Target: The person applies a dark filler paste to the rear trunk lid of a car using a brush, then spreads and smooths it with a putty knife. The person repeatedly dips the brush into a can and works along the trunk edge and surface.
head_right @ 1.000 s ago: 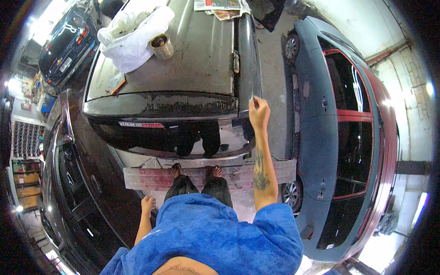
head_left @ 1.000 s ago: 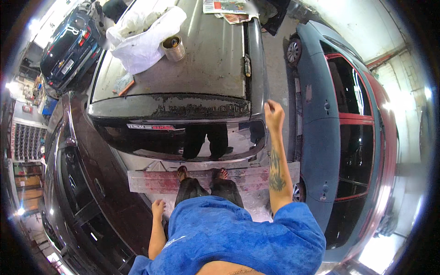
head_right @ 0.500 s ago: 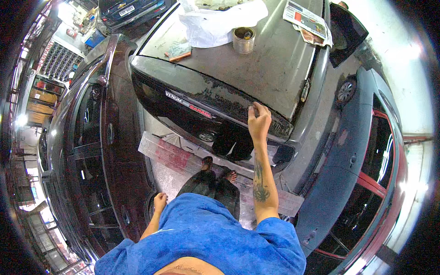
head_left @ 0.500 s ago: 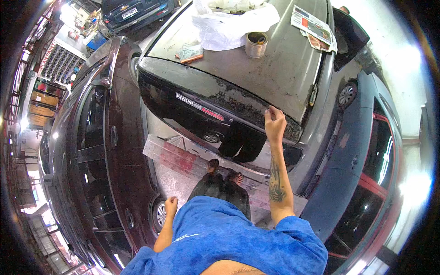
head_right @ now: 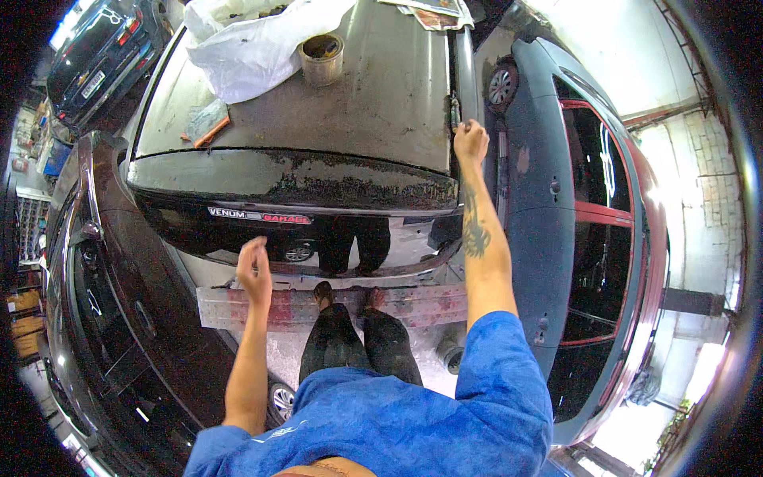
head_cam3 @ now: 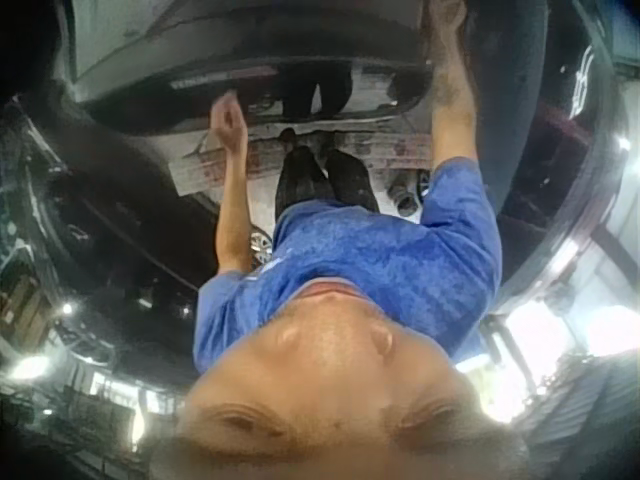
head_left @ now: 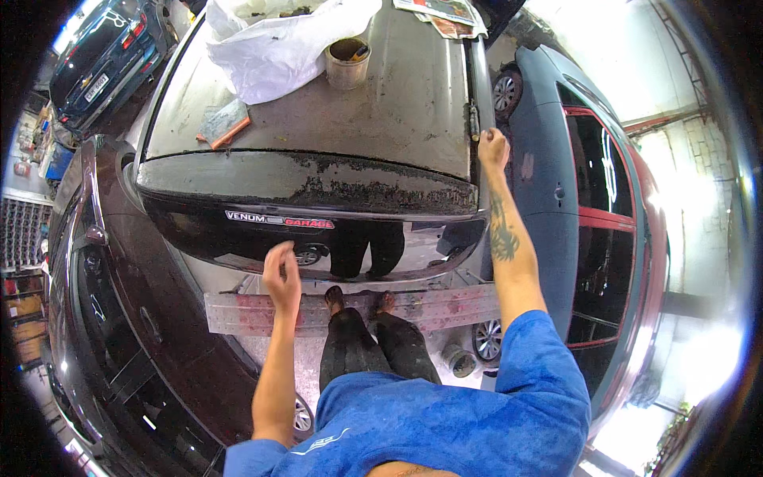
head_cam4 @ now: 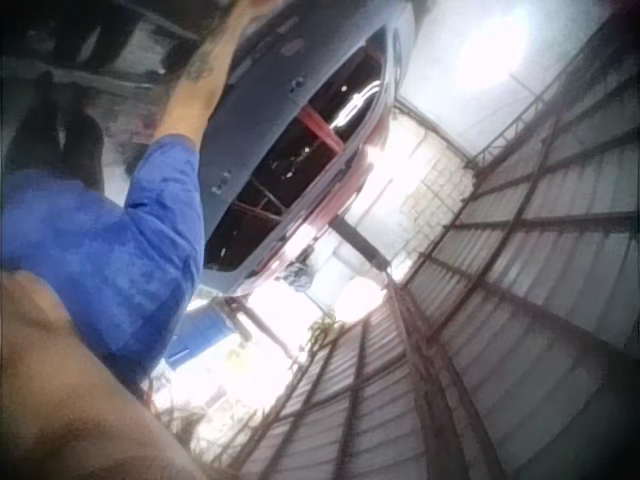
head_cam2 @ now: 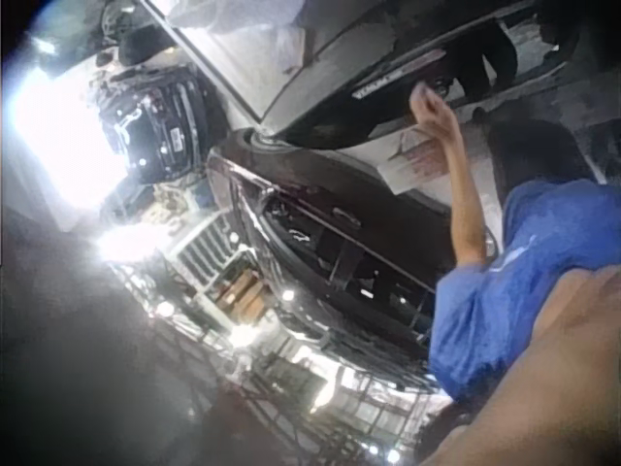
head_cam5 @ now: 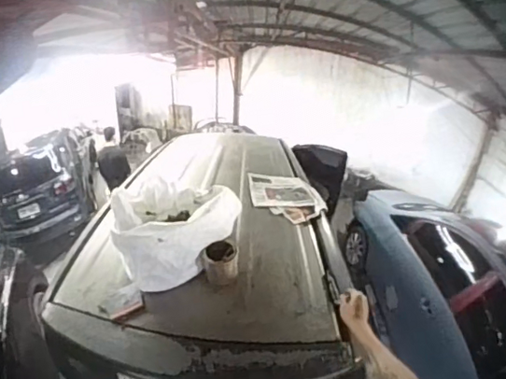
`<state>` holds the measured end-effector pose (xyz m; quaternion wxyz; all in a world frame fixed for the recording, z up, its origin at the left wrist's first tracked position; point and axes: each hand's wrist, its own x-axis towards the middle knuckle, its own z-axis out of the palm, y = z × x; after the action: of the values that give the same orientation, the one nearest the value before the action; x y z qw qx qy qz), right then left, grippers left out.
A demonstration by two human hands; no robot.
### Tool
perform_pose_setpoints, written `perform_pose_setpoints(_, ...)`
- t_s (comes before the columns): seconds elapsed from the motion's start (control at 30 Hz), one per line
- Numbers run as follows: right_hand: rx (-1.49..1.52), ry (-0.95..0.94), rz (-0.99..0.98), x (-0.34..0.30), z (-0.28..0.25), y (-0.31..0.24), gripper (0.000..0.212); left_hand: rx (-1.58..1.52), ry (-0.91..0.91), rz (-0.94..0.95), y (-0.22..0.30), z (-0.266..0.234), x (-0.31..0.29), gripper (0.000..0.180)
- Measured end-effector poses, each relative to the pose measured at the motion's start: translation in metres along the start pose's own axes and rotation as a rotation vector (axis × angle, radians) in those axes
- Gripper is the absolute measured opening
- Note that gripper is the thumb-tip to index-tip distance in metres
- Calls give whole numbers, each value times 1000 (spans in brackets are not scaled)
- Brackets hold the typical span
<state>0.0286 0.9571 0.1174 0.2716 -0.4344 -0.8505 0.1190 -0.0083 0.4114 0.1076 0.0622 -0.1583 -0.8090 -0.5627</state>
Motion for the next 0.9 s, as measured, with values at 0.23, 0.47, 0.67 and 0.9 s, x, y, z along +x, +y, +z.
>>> perform_pose_setpoints(0.23, -204, -215, -16, 43, 56, 30, 39, 177, -237, 447, 57, 110, 123, 16)
perform_pose_setpoints(0.47, -160, -295, -41, 55, 54, 39, 49, 321, -124, 364, 56, 139, 135, 14)
perform_pose_setpoints(0.67, -129, -332, 77, 56, 36, 19, 52, 676, 46, 283, -12, 47, 206, 19)
perform_pose_setpoints(0.9, -83, -284, 37, 53, 42, 30, 51, 1012, -267, 371, -93, -6, 326, 41)
